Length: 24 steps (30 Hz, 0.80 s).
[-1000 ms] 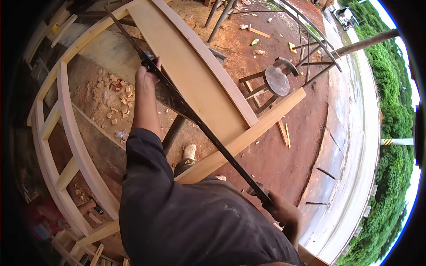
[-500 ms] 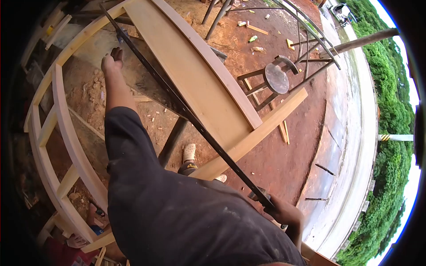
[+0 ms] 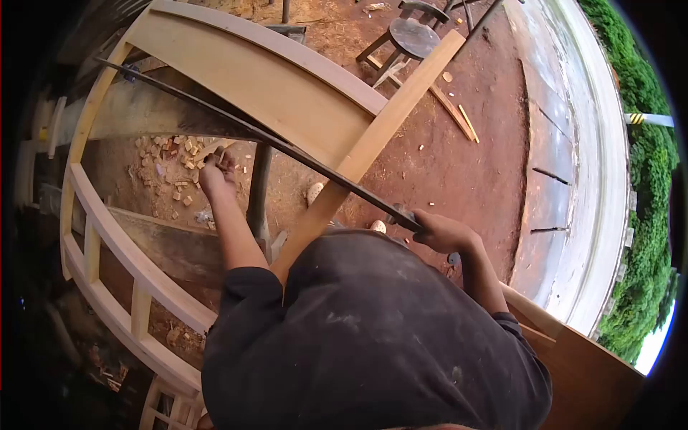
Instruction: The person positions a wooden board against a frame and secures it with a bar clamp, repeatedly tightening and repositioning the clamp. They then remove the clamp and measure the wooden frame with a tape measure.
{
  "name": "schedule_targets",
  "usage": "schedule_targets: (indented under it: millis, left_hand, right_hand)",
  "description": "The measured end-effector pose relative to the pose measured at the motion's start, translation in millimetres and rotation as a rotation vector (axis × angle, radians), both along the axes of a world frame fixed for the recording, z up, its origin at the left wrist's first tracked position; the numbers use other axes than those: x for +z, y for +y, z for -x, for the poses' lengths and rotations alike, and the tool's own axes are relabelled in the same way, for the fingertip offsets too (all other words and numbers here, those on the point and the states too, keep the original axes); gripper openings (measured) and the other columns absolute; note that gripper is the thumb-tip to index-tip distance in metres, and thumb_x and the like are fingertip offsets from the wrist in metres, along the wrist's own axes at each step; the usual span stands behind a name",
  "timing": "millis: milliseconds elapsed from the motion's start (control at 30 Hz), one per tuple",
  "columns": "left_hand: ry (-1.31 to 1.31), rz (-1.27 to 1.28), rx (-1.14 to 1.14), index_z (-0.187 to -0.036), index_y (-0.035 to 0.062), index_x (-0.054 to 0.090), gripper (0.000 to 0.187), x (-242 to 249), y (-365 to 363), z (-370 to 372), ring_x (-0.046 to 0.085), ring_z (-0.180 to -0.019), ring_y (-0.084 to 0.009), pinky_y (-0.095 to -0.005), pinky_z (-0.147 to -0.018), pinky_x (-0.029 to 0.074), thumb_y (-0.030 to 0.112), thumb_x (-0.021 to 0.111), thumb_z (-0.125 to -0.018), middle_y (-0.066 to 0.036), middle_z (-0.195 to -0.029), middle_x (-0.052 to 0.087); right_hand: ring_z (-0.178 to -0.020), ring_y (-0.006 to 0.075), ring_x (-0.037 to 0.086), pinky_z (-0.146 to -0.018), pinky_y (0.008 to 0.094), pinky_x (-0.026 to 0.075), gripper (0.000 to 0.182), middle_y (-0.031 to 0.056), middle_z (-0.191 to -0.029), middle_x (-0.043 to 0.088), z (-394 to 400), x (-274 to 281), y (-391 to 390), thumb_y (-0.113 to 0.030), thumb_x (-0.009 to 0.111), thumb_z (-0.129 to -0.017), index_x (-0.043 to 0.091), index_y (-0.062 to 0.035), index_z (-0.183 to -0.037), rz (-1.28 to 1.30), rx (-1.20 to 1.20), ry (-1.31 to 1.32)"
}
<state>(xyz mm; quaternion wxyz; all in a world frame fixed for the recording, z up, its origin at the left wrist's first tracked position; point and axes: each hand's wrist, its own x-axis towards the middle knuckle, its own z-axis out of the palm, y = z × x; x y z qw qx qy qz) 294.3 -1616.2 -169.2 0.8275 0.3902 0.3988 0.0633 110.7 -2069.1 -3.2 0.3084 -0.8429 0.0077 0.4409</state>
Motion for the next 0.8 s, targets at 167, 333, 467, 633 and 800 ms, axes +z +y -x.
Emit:
schedule_targets:
  millis: [167,333,467,633,800]
  left_hand:
    - [-0.064,-0.108,-0.192,-0.097,0.0067,0.061,0.014,45.5,-73.9,67.9,0.065,-0.082,-0.0211,-0.0363,-0.072,0.051,0.012,0.048,-0.097,-0.006,-0.086,0.066]
    - [0.291,-1.364,-0.668,-0.092,0.0037,0.063,0.029,41.9,-120.8,128.7,0.065,-0.084,-0.0418,-0.0493,-0.078,0.050,0.029,0.049,-0.093,-0.023,-0.088,0.067]
    - [0.355,-1.481,-0.613,-0.097,0.0032,0.064,0.032,59.7,-134.7,120.6,0.061,-0.098,-0.0454,-0.0528,-0.085,0.048,0.028,0.046,-0.091,-0.026,-0.100,0.066]
    - [0.421,-1.464,-0.638,-0.100,0.0027,0.064,0.030,71.9,-141.9,119.7,0.062,-0.102,-0.0431,-0.0503,-0.088,0.049,0.024,0.048,-0.087,-0.025,-0.105,0.065]
    - [0.512,-1.453,-0.648,-0.108,0.0055,0.065,0.032,89.1,-151.6,122.2,0.063,-0.104,-0.0390,-0.0477,-0.089,0.051,0.025,0.049,-0.088,-0.022,-0.111,0.066]
  right_hand:
    - [-0.114,0.0382,0.055,-0.094,0.0421,0.045,0.049,0.0197,-0.120,0.061,23.5,6.0,-22.9,-0.028,0.064,-0.088,0.052,-0.0057,-0.130,0.026,0.153,-0.477]
    - [-0.115,0.0311,0.057,-0.095,0.0388,0.045,0.072,0.0183,-0.119,0.061,73.1,-19.6,-113.6,-0.034,0.080,-0.075,0.050,-0.0033,-0.133,-0.236,0.020,-0.412]
    - [-0.097,0.0244,0.063,-0.083,0.0375,0.050,0.059,0.0160,-0.106,0.065,103.5,-65.8,-134.5,-0.027,0.079,-0.078,0.055,-0.0009,-0.125,-0.356,0.094,-0.211]
    - [-0.068,0.0134,0.056,-0.065,0.0330,0.047,0.026,0.0069,-0.069,0.060,95.6,-72.0,-99.3,-0.024,0.068,-0.085,0.061,0.0014,-0.089,-0.125,0.158,-0.354]
    - [-0.066,0.0087,0.047,-0.059,0.0291,0.040,0.022,-0.0020,-0.073,0.052,95.9,-121.8,-94.2,-0.024,0.062,-0.091,0.060,-0.0019,-0.089,-0.451,-0.186,-0.262]
